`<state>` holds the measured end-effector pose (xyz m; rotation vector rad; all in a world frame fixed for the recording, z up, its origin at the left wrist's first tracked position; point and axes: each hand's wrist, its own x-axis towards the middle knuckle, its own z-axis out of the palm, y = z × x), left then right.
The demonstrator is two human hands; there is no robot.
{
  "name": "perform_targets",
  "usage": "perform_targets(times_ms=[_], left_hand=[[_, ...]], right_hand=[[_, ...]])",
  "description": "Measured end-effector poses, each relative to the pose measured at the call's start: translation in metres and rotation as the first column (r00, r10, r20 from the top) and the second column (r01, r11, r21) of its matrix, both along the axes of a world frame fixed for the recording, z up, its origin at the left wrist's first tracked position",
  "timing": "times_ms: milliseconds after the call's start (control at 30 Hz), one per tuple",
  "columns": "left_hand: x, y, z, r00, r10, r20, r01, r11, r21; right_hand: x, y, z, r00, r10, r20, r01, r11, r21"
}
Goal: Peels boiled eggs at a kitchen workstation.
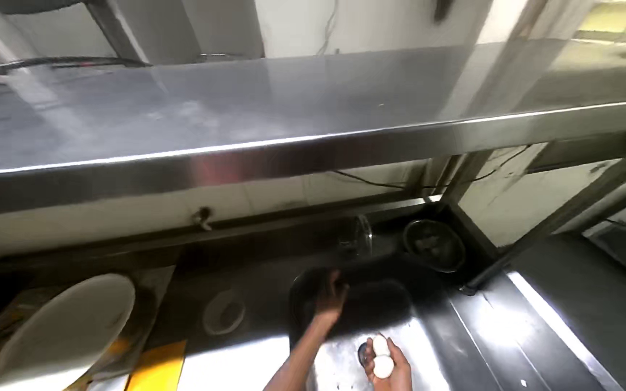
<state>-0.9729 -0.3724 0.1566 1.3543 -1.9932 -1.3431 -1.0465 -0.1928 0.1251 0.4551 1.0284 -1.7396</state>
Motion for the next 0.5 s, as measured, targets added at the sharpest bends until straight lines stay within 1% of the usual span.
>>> perform_targets(times_ms=[33, 67, 133, 200, 233, 267, 333, 367, 433, 467, 500], left_hand=[[-0.020, -0.027, -0.006, 0.998, -0.005, 0.061, 0.005, 1.000, -0.009], [-0.040, -0.051, -0.015, 0.996, -0.003, 0.087, 0.004, 1.000, -0.018], [-0.071, -0.088, -0.035, 0.996, 0.001, 0.091, 0.003, 0.999, -0.052], [-0.088, -0.109, -0.055, 0.996, 0.081, 0.036, -0.079, 0.996, -0.044], [-0.091, -0.117, -0.064, 0.991, 0.133, -0.021, -0.133, 0.991, -0.004], [-0.094, -0.126, -0.067, 0.986, 0.164, -0.041, -0.162, 0.986, 0.049], [-0.098, -0.147, -0.067, 0.977, 0.212, 0.006, -0.208, 0.953, 0.218], [-0.101, -0.159, -0.065, 0.969, 0.245, 0.037, -0.243, 0.915, 0.321], [-0.102, -0.176, -0.062, 0.958, 0.273, 0.084, -0.280, 0.841, 0.463], [-0.102, -0.175, -0.057, 0.951, 0.291, 0.102, -0.303, 0.819, 0.486], [-0.102, -0.168, -0.050, 0.940, 0.322, 0.111, -0.335, 0.819, 0.465]], right_hand=[[-0.011, -0.007, 0.001, 1.000, 0.018, -0.011, -0.018, 1.000, -0.003], [-0.021, -0.015, 0.002, 0.999, 0.034, -0.014, -0.035, 0.999, -0.012], [-0.039, -0.033, 0.003, 0.998, 0.067, -0.010, -0.068, 0.997, -0.042], [-0.051, -0.053, 0.005, 0.998, 0.057, 0.027, -0.055, 0.998, -0.041], [-0.056, -0.062, 0.005, 0.998, 0.047, 0.048, -0.046, 0.998, -0.031], [-0.060, -0.070, 0.005, 0.997, 0.051, 0.061, -0.049, 0.998, -0.037], [-0.068, -0.083, 0.003, 0.994, 0.074, 0.077, -0.070, 0.996, -0.050], [-0.071, -0.090, 0.000, 0.993, 0.079, 0.090, -0.073, 0.995, -0.070], [-0.079, -0.104, -0.011, 0.991, 0.087, 0.105, -0.067, 0.982, -0.177], [-0.082, -0.110, -0.016, 0.988, 0.096, 0.123, -0.062, 0.965, -0.253], [-0.086, -0.118, -0.020, 0.983, 0.106, 0.153, -0.053, 0.947, -0.318]])
